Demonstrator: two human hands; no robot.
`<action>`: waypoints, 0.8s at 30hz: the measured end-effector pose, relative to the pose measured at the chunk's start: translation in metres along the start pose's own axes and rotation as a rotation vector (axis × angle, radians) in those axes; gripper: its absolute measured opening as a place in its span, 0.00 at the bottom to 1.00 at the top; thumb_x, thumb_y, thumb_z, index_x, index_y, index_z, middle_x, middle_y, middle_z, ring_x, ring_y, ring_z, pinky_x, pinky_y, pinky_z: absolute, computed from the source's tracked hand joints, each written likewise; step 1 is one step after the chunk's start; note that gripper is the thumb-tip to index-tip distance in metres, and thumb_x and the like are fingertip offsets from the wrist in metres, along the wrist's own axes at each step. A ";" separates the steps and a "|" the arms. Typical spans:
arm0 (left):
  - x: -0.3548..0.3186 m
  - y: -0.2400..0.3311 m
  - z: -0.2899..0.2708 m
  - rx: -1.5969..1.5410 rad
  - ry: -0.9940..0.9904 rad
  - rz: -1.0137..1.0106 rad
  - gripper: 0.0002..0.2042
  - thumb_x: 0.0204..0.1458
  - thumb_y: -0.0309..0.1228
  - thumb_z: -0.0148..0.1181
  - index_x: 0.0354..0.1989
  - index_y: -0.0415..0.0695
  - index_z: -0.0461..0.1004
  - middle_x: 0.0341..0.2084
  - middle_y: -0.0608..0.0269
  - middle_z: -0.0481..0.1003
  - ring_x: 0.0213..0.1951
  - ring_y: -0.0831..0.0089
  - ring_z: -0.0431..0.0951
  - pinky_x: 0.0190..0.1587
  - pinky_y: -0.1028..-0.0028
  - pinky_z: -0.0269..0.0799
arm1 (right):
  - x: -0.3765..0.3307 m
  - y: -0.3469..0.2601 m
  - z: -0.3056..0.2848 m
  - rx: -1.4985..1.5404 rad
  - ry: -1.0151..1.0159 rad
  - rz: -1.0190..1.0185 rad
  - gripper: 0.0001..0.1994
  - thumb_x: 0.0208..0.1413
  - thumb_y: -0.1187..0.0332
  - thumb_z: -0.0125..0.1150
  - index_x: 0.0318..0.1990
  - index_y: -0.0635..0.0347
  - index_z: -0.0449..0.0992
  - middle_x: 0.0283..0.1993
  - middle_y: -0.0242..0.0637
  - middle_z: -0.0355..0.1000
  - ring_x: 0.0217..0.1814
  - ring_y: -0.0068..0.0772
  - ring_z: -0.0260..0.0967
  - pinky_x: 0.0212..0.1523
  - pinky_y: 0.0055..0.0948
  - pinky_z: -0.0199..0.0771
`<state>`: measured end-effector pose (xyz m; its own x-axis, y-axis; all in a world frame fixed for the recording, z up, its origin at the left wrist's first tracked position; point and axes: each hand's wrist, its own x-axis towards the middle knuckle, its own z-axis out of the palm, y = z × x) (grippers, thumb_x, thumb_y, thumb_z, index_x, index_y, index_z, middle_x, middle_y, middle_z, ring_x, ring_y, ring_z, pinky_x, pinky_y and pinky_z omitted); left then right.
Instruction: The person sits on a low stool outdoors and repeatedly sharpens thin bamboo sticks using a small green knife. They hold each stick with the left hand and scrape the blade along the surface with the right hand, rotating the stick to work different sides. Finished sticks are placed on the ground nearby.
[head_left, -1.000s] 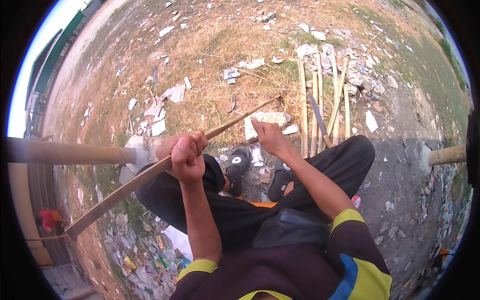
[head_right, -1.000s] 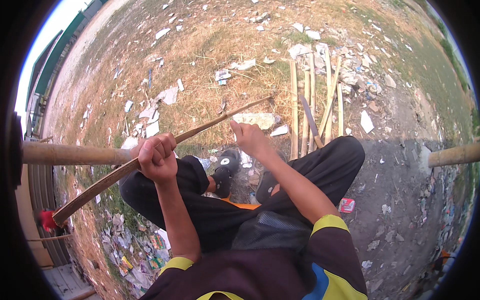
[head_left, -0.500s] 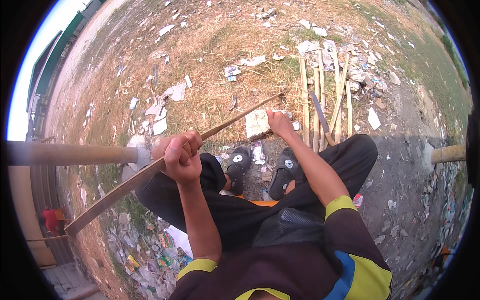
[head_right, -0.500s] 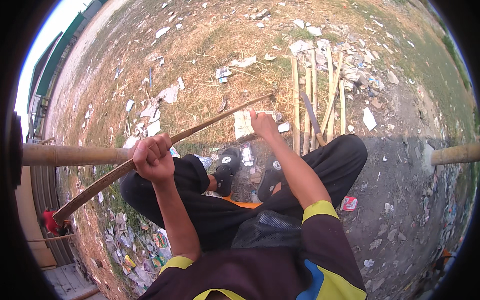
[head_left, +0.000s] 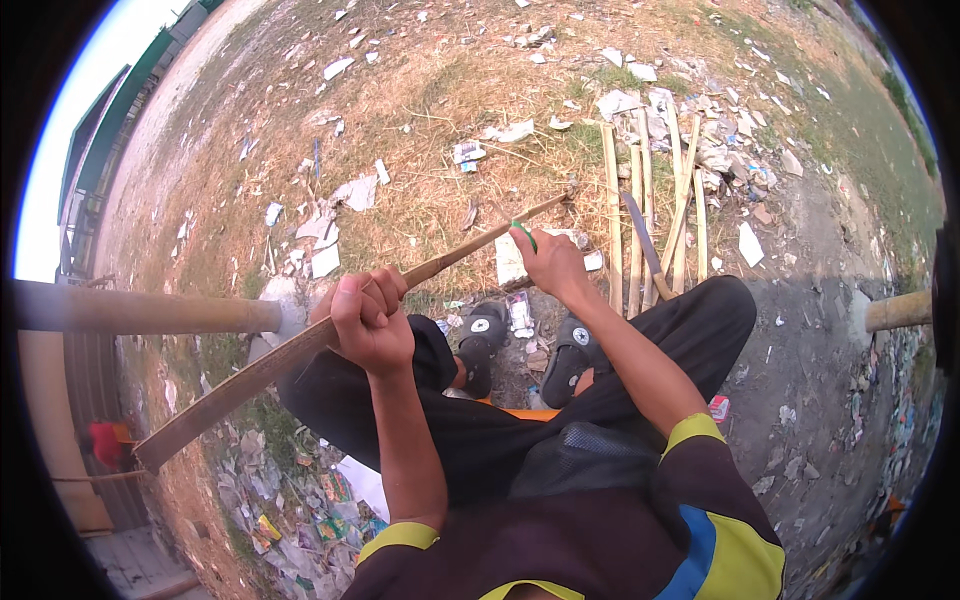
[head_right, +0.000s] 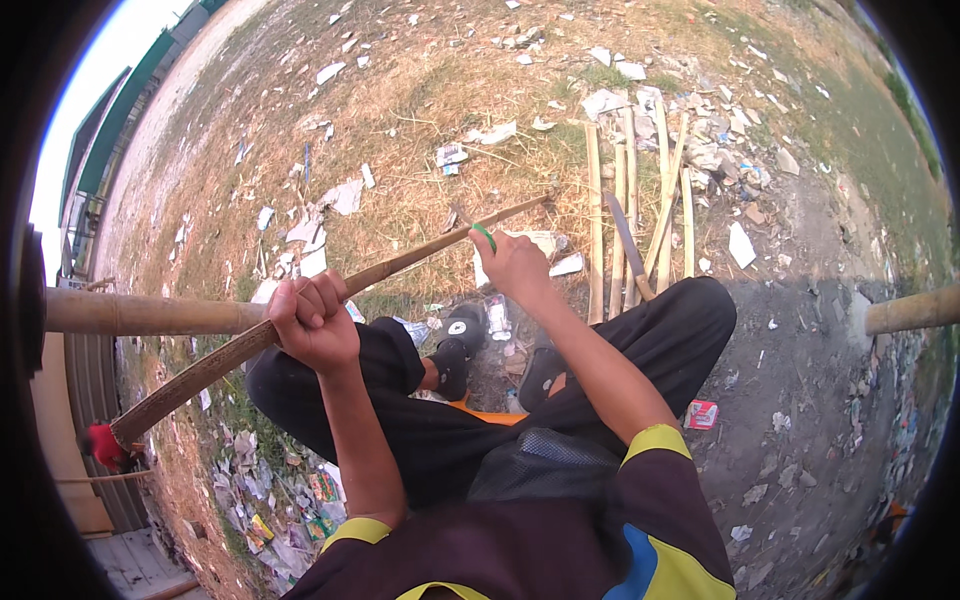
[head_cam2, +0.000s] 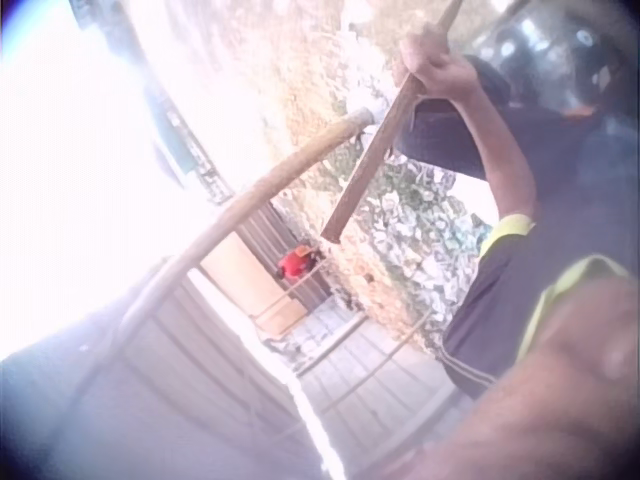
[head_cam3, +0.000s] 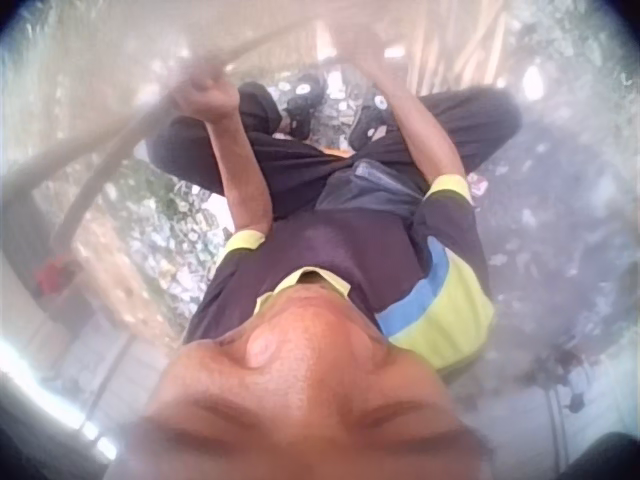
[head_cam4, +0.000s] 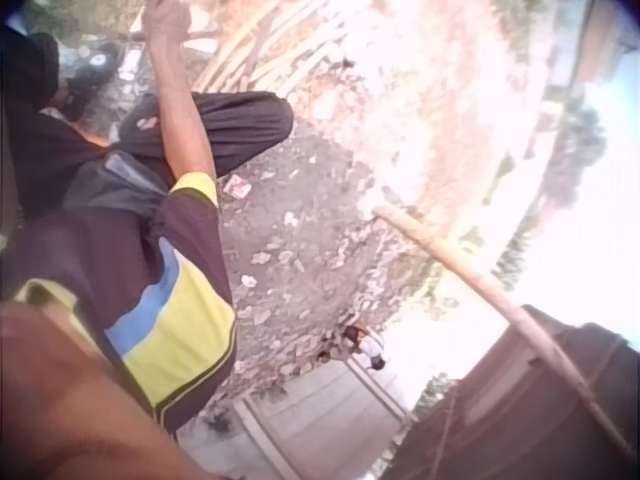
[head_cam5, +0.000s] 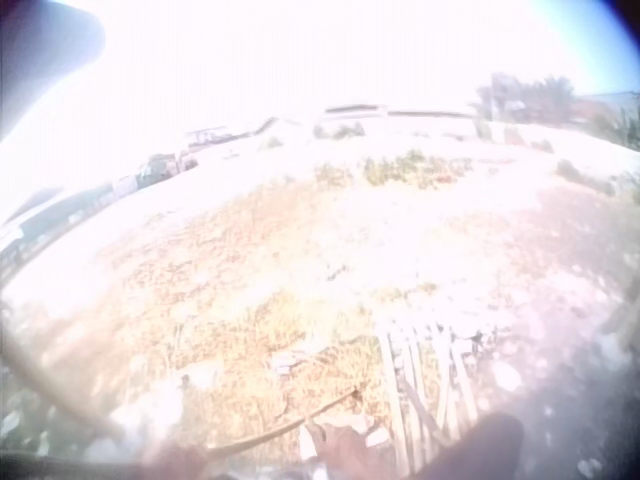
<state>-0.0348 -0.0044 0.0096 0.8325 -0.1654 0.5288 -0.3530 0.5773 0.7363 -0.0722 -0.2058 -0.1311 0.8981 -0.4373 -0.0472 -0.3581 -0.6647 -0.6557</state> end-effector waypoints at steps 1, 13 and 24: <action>-0.001 0.000 -0.002 0.030 0.057 -0.017 0.21 0.58 0.30 0.40 0.10 0.49 0.48 0.06 0.72 0.46 0.11 0.79 0.42 0.19 0.72 0.45 | -0.013 -0.023 -0.014 0.173 -0.087 -0.033 0.32 0.64 0.46 0.37 0.24 0.69 0.74 0.21 0.58 0.69 0.28 0.58 0.72 0.32 0.47 0.70; -0.003 0.002 -0.006 0.016 0.137 -0.064 0.21 0.58 0.30 0.40 0.11 0.50 0.48 0.07 0.72 0.45 0.12 0.78 0.42 0.21 0.71 0.46 | -0.068 -0.089 -0.017 0.436 -0.143 -0.152 0.27 0.65 0.54 0.39 0.25 0.70 0.70 0.19 0.58 0.65 0.25 0.61 0.65 0.30 0.47 0.64; -0.003 0.003 -0.009 0.020 0.095 -0.037 0.21 0.57 0.28 0.41 0.10 0.50 0.47 0.06 0.72 0.45 0.11 0.79 0.42 0.20 0.71 0.46 | -0.065 -0.084 -0.001 0.373 -0.031 -0.159 0.29 0.64 0.51 0.41 0.21 0.69 0.73 0.19 0.60 0.68 0.28 0.65 0.68 0.33 0.54 0.68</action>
<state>-0.0339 0.0052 0.0065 0.8816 -0.1086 0.4594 -0.3291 0.5562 0.7631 -0.1004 -0.1223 -0.0723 0.9442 -0.3243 0.0583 -0.1016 -0.4549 -0.8847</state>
